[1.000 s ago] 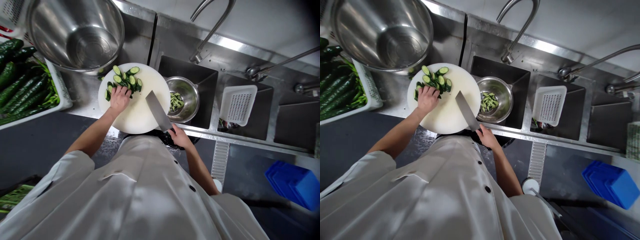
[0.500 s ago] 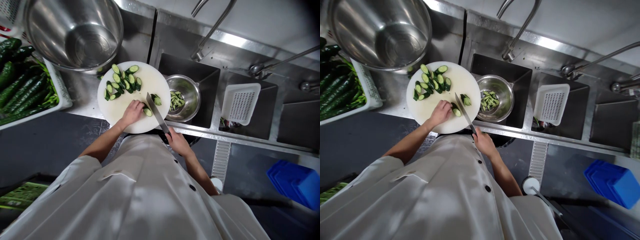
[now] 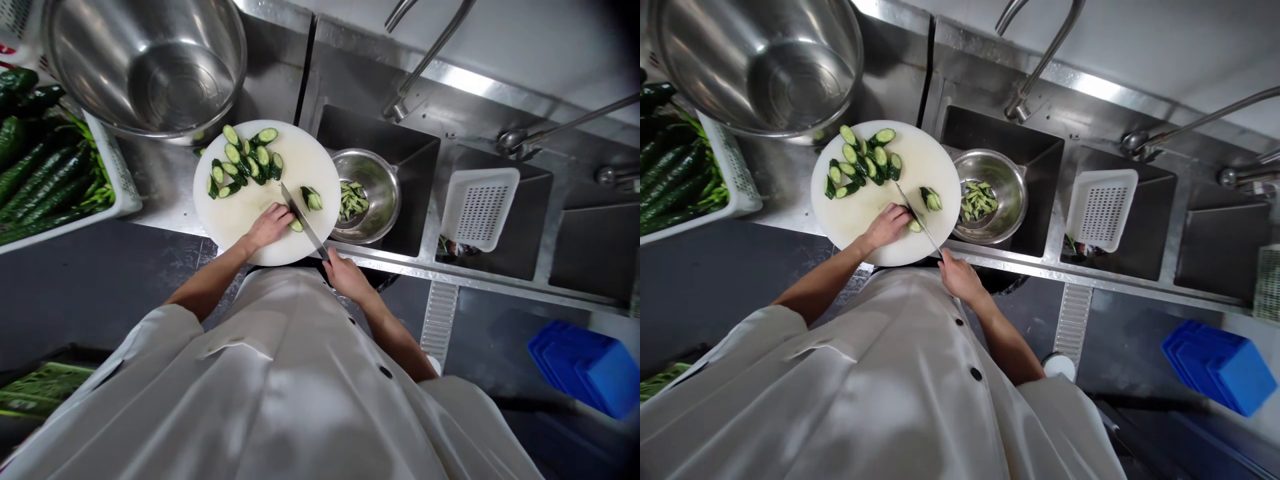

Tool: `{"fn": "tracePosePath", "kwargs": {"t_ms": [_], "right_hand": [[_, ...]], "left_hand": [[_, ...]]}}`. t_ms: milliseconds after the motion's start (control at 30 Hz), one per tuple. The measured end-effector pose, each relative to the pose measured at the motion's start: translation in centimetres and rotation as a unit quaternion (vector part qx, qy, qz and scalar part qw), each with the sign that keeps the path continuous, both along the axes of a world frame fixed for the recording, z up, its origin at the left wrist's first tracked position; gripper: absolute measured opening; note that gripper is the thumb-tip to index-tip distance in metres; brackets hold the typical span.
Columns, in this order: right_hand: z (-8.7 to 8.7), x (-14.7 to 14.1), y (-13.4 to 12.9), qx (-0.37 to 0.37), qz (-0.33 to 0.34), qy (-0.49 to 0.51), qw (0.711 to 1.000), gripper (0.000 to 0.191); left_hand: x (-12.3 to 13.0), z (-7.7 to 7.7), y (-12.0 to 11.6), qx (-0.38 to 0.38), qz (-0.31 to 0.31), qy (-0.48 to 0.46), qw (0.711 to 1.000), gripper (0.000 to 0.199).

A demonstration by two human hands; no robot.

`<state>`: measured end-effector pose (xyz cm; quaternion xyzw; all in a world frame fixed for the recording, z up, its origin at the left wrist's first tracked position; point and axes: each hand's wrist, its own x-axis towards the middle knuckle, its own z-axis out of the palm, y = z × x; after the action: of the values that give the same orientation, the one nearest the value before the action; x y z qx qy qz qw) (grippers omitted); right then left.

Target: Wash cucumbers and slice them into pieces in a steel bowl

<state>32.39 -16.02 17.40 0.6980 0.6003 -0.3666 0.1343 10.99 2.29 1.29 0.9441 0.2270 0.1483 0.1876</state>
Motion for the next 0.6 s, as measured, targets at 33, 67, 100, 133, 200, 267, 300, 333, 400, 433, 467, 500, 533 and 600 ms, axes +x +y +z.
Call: {"fn": "tracePosePath", "kwargs": {"t_ms": [33, 67, 100, 133, 200, 267, 300, 333, 400, 433, 467, 500, 533, 600], "right_hand": [[-0.13, -0.08, 0.27, 0.002, -0.001, -0.001, 1.000, 0.036], [-0.15, -0.10, 0.43, 0.002, -0.002, -0.004, 1.000, 0.036], [-0.09, -0.08, 0.47, 0.002, -0.002, -0.006, 1.000, 0.036], [0.02, -0.05, 0.45, 0.001, 0.000, -0.005, 1.000, 0.036], [0.16, -0.06, 0.38, -0.004, 0.002, 0.005, 1.000, 0.037], [0.11, -0.22, 0.44, -0.009, 0.001, 0.011, 1.000, 0.037], [0.06, -0.31, 0.48, -0.010, 0.000, 0.009, 1.000, 0.037], [0.05, -0.38, 0.51, -0.010, 0.001, 0.005, 1.000, 0.037], [0.15, -0.43, 0.48, -0.006, 0.005, -0.001, 1.000, 0.039], [0.24, -0.43, 0.45, -0.002, 0.008, 0.001, 1.000, 0.040], [0.30, -0.44, 0.45, -0.002, 0.009, 0.005, 1.000, 0.040], [0.32, -0.48, 0.50, -0.003, 0.009, 0.011, 1.000, 0.041], [0.29, -0.54, 0.59, -0.006, 0.007, 0.015, 1.000, 0.041], [0.15, -0.68, 0.81, -0.013, 0.002, 0.017, 1.000, 0.041]], "left_hand": [[-0.05, -0.01, -0.04, 0.002, -0.002, -0.002, 1.000, 0.032], [-0.10, -0.04, -0.08, 0.004, -0.002, -0.006, 1.000, 0.032], [-0.14, -0.09, -0.12, 0.005, -0.001, -0.010, 1.000, 0.032], [-0.16, -0.15, -0.16, 0.006, 0.001, -0.012, 1.000, 0.032], [-0.18, -0.29, -0.23, 0.010, 0.007, -0.013, 1.000, 0.030], [-0.19, -0.42, -0.26, 0.012, 0.010, -0.010, 1.000, 0.031], [-0.20, -0.46, -0.27, 0.010, 0.011, -0.009, 1.000, 0.032], [-0.23, -0.50, -0.28, 0.005, 0.011, -0.010, 1.000, 0.032], [-0.29, -0.58, -0.29, -0.004, 0.012, -0.016, 1.000, 0.032], [-0.32, -0.63, -0.30, -0.006, 0.014, -0.019, 1.000, 0.032], [-0.35, -0.69, -0.31, -0.004, 0.017, -0.021, 1.000, 0.031], [-0.37, -0.75, -0.32, 0.002, 0.018, -0.021, 1.000, 0.030], [-0.39, -0.81, -0.33, 0.011, 0.018, -0.020, 1.000, 0.030], [-0.39, -0.91, -0.36, 0.028, 0.018, -0.018, 0.999, 0.030]]}}
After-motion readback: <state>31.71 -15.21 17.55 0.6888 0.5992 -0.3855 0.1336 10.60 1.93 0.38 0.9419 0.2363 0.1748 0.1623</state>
